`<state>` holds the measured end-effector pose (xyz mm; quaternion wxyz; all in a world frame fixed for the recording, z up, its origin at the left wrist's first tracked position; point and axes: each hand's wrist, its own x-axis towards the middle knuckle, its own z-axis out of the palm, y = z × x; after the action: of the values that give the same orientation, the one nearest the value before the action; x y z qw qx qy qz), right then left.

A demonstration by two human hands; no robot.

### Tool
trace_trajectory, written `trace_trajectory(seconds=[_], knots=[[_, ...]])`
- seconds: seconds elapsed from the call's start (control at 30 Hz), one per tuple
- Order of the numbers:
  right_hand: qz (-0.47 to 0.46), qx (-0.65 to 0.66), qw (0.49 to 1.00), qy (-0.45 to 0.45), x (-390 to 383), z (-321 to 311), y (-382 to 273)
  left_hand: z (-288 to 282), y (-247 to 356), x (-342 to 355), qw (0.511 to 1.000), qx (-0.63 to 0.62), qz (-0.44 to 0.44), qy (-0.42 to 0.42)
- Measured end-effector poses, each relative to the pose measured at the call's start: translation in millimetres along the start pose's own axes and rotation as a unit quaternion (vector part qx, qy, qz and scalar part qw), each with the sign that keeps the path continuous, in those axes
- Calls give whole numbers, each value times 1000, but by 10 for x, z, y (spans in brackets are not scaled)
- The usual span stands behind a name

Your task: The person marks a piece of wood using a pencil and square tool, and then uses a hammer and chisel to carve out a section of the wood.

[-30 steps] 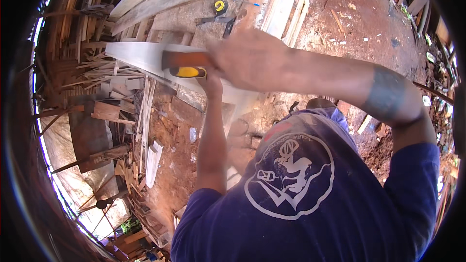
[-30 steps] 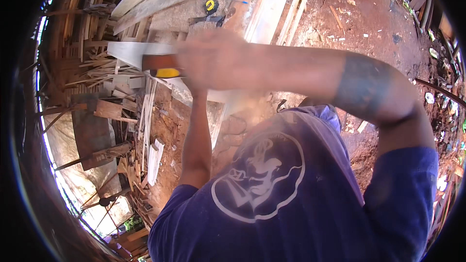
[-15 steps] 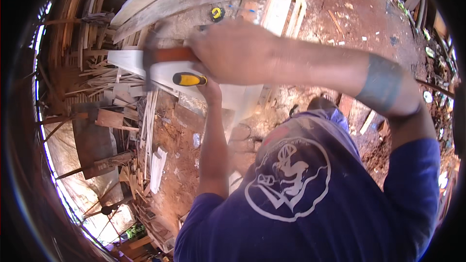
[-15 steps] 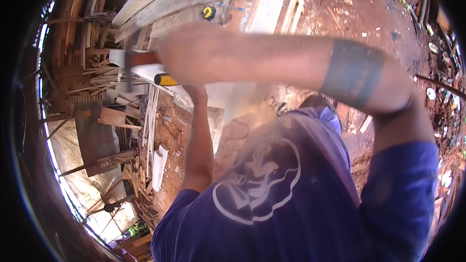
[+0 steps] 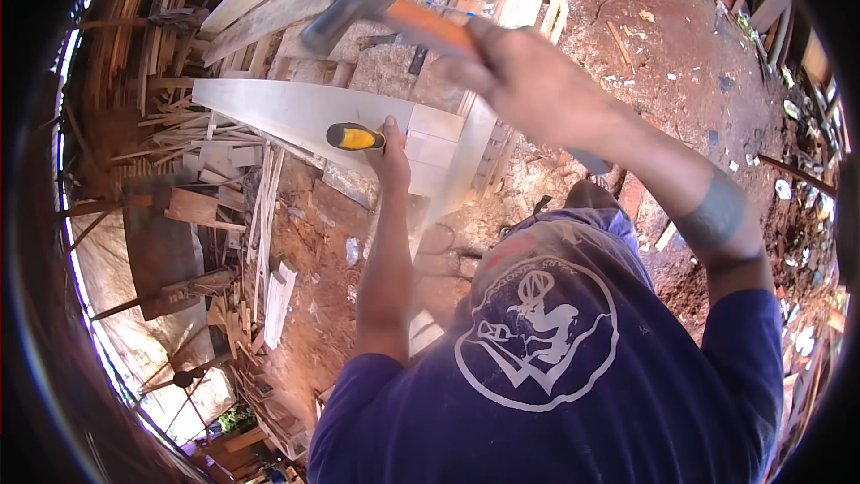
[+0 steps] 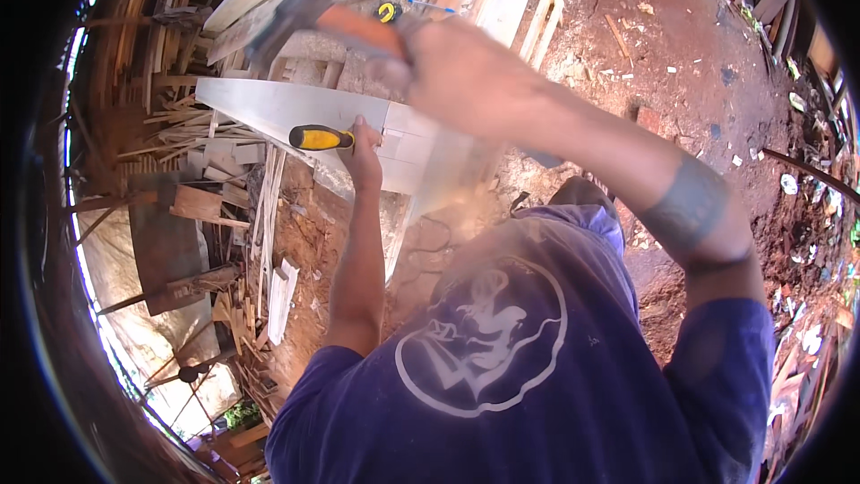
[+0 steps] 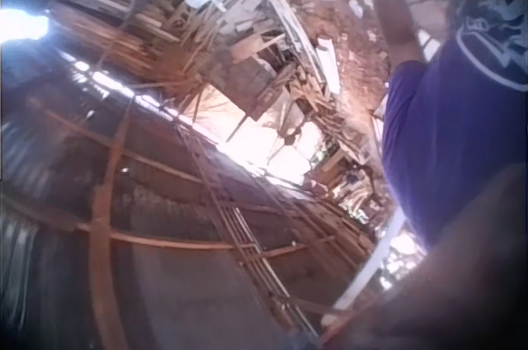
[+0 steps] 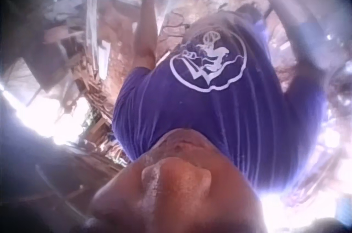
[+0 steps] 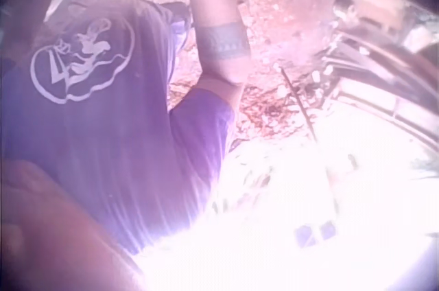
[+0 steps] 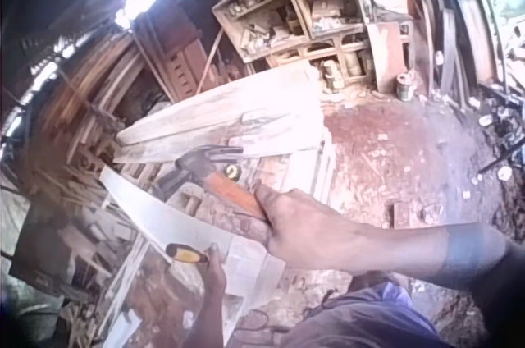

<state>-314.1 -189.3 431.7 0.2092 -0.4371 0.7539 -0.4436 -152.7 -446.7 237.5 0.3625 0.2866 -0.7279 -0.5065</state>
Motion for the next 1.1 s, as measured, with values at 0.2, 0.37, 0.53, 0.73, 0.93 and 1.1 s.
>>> trace_trajectory(seconds=[0.2,0.37,0.53,0.73,0.93,1.1], knots=[[62,5,994,94,-82,14,215,17,188,430,966,139,-169,-135],[50,36,987,150,-153,108,311,-249,101,181,991,-47,-76,-97],[70,85,985,129,-159,218,396,-399,343,5,953,-299,-21,-35],[109,95,988,44,-196,175,30,-412,21,163,963,-245,-43,-103],[92,58,991,74,-194,227,136,-399,-109,167,966,-233,-51,-99],[125,74,988,44,-206,188,114,-374,-72,165,967,-223,-53,-107]])
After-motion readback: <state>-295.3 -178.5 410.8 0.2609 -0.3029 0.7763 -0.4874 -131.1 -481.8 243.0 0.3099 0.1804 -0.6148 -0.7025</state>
